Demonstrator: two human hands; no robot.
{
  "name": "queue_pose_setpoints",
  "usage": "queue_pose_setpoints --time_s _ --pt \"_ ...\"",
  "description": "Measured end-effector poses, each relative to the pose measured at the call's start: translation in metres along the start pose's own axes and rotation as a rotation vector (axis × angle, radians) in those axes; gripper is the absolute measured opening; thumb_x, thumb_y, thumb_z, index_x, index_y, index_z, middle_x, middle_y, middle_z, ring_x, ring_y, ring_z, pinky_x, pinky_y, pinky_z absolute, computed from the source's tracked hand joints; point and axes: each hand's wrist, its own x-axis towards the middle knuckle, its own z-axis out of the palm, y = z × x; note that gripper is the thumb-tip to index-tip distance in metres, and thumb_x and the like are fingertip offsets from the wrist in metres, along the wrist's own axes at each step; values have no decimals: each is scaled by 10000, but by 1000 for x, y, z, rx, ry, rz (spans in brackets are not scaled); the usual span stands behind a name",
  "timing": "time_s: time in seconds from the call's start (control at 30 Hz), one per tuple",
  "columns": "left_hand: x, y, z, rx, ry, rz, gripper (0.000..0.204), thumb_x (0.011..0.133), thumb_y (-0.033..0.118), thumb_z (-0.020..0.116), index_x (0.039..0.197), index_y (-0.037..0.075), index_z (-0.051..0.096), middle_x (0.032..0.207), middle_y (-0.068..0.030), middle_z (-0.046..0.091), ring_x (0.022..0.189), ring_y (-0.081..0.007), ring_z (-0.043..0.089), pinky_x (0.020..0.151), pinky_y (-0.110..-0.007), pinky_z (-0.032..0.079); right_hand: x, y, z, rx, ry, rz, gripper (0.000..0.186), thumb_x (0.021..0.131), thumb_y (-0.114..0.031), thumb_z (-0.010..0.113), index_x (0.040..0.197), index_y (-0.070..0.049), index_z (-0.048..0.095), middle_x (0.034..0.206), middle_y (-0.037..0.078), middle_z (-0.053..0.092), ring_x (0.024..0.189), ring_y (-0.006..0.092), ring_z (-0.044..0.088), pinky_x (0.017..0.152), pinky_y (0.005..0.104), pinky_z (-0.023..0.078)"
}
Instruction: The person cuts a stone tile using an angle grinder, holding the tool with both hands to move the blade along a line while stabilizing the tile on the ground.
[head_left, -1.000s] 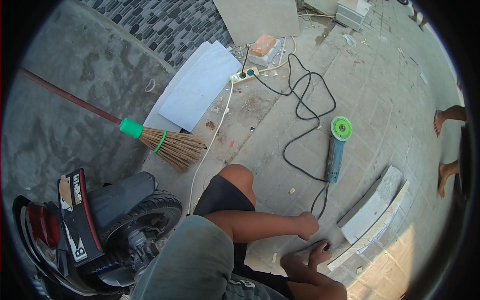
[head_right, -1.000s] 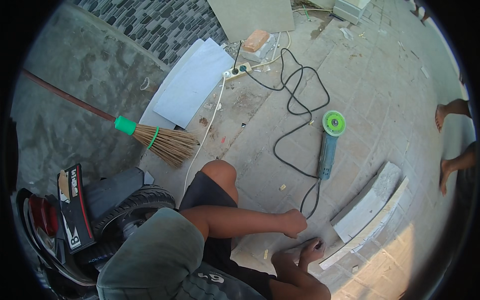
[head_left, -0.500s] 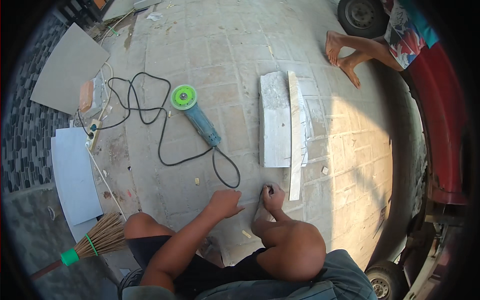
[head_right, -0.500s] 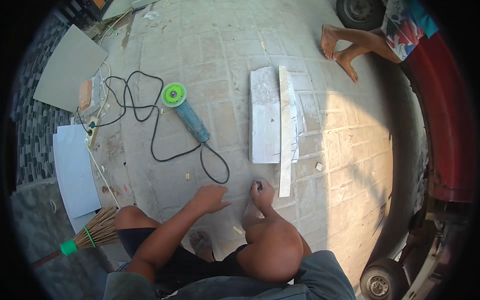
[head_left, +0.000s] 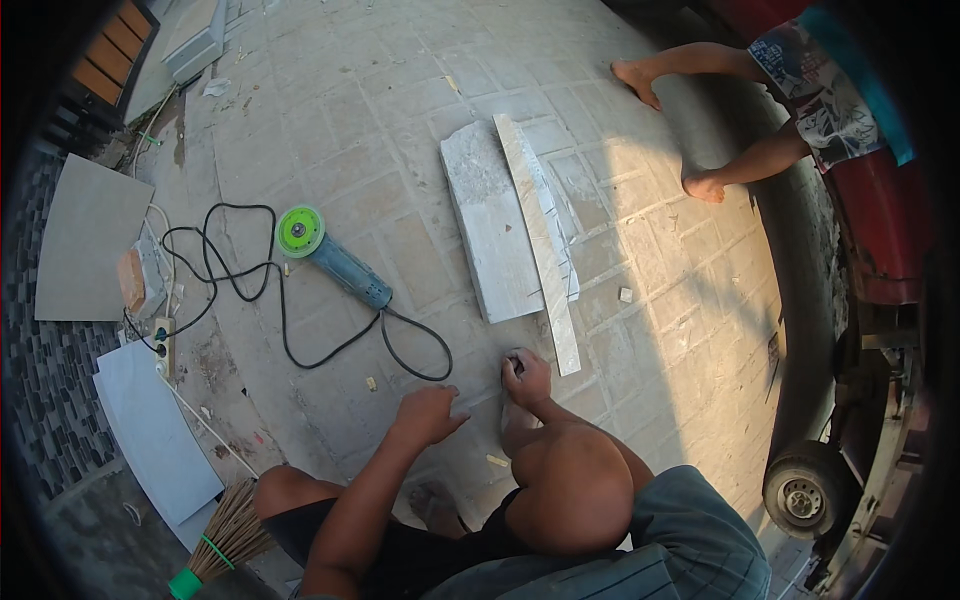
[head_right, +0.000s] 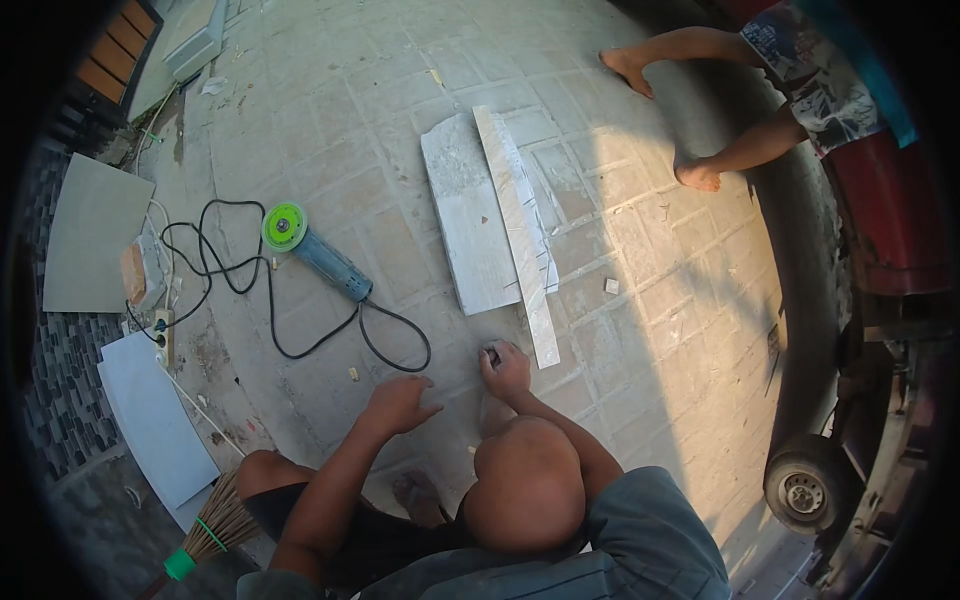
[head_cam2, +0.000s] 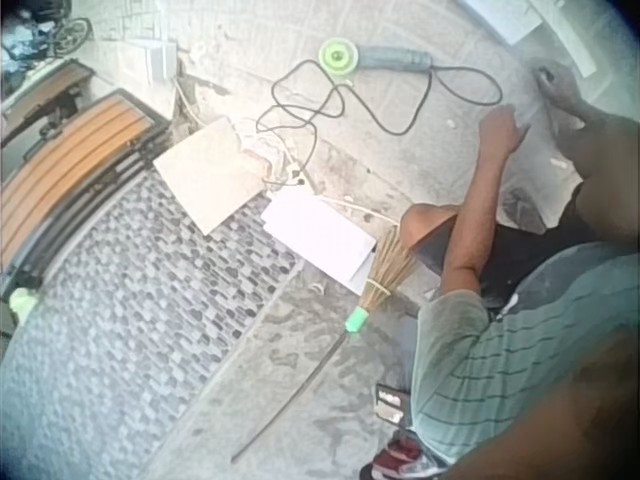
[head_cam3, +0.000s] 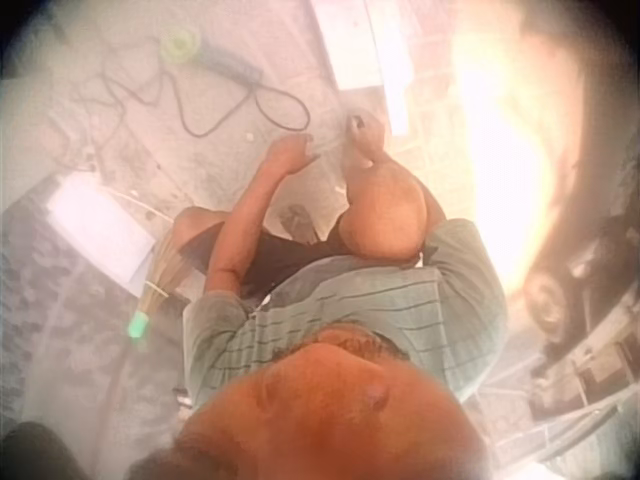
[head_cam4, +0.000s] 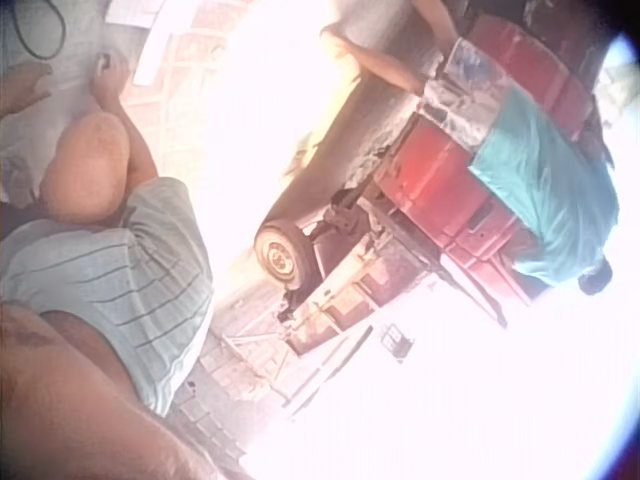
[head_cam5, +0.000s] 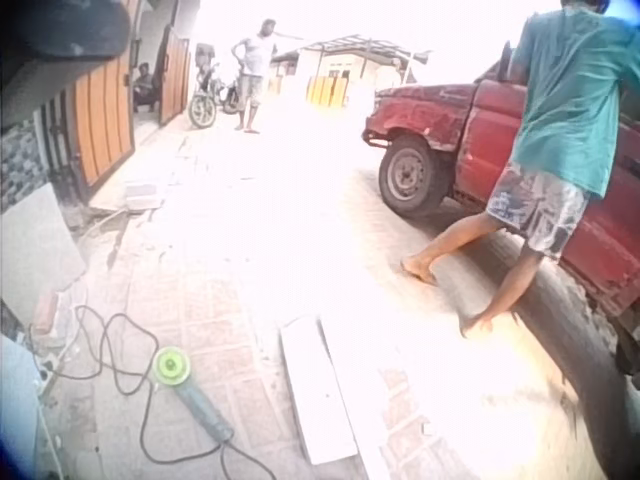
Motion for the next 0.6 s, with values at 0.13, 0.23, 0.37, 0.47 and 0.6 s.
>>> queue_pose_setpoints --time_s 0.13,0.23,0.37,0.47,0.6 --pt "1 -1 -2 -11 -10 -13 538 900 444 739 1281 67 691 1230 -166 719 1167 -344 670 993 -448 527 3 2 1 -13 -14 -1 144 896 -214 719 932 -74 717 854 136 696 785 346 686 730 458 549" --pt "5 0 -1 -4 1 1 536 900 442 741 1279 66 691 1222 -167 721 1162 -347 671 984 -451 531 4 5 -1 -6 9 -29 148 896 -215 720 933 -72 717 850 136 693 778 342 685 725 459 548" --pt "6 -6 6 -2 77 57 471 909 420 737 1202 54 697 1112 -179 730 1059 -366 703 894 -479 558 5 4 0 -6 -1 -35 150 895 -215 724 937 -70 719 849 133 694 761 338 683 710 455 549" --pt "8 -4 2 -10 77 54 479 906 420 740 1211 53 698 1121 -178 731 1067 -365 701 897 -478 557 5 6 0 11 0 -15 149 895 -213 726 940 -71 720 846 128 693 753 334 682 703 449 549" --pt "9 -2 0 -10 -10 -8 533 905 442 736 1279 66 688 1228 -173 715 1170 -350 667 981 -456 530 5 6 -1 25 8 -25 147 896 -214 726 937 -73 718 841 125 690 753 332 681 699 450 549"
